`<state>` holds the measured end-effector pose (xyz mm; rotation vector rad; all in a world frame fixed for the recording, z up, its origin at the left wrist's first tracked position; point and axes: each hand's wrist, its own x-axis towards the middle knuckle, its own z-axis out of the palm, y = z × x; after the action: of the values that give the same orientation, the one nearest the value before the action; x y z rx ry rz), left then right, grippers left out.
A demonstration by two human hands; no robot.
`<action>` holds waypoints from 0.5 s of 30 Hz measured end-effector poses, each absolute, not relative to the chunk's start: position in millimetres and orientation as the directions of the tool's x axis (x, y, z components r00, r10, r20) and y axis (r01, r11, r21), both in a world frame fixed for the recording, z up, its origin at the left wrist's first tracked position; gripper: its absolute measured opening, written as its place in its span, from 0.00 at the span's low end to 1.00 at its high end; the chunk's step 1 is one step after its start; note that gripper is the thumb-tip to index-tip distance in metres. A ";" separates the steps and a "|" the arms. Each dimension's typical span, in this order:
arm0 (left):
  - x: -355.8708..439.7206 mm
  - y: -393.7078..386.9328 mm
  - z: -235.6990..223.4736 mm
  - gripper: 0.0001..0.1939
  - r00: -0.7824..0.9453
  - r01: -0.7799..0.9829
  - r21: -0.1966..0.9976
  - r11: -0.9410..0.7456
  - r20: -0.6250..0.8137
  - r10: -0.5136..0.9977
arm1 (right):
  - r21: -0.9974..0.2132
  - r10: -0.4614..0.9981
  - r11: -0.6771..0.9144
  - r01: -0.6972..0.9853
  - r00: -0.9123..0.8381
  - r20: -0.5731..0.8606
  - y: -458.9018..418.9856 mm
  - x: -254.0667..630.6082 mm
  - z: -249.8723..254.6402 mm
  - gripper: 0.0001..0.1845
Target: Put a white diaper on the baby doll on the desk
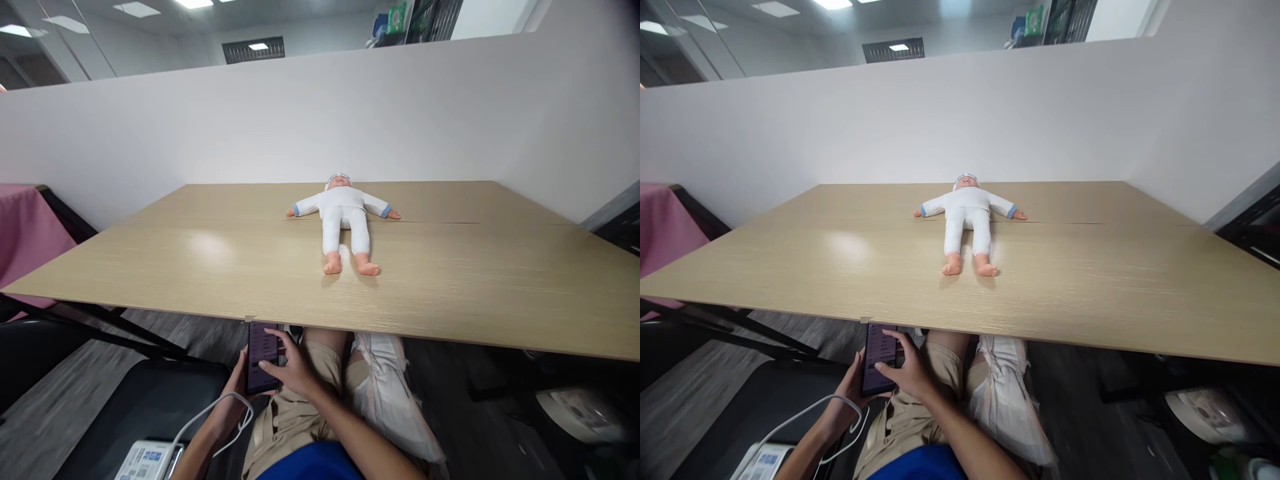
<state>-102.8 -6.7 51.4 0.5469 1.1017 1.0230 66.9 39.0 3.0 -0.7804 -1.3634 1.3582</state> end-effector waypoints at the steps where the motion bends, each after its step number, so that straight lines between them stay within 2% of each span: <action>1: -102.7 -6.9 51.7 0.45 0.085 -0.399 0.793 0.460 -0.467 0.880 | -0.966 0.938 0.152 -0.208 -0.278 0.208 38.7 67.1 3.5 0.41; 10: -104.1 -5.6 47.4 0.44 0.090 -0.415 0.781 0.466 -0.474 0.876 | -0.969 0.944 0.157 -0.193 -0.260 0.204 40.3 66.7 3.5 0.33; 15: -105.5 -6.2 45.5 0.47 0.080 -0.420 0.775 0.472 -0.486 0.870 | -0.967 0.939 0.152 -0.204 -0.274 0.206 39.1 67.8 5.2 0.33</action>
<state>-105.5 -6.2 45.5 0.5045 1.1073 1.0279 67.8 39.1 5.2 -0.7848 -1.3619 1.3594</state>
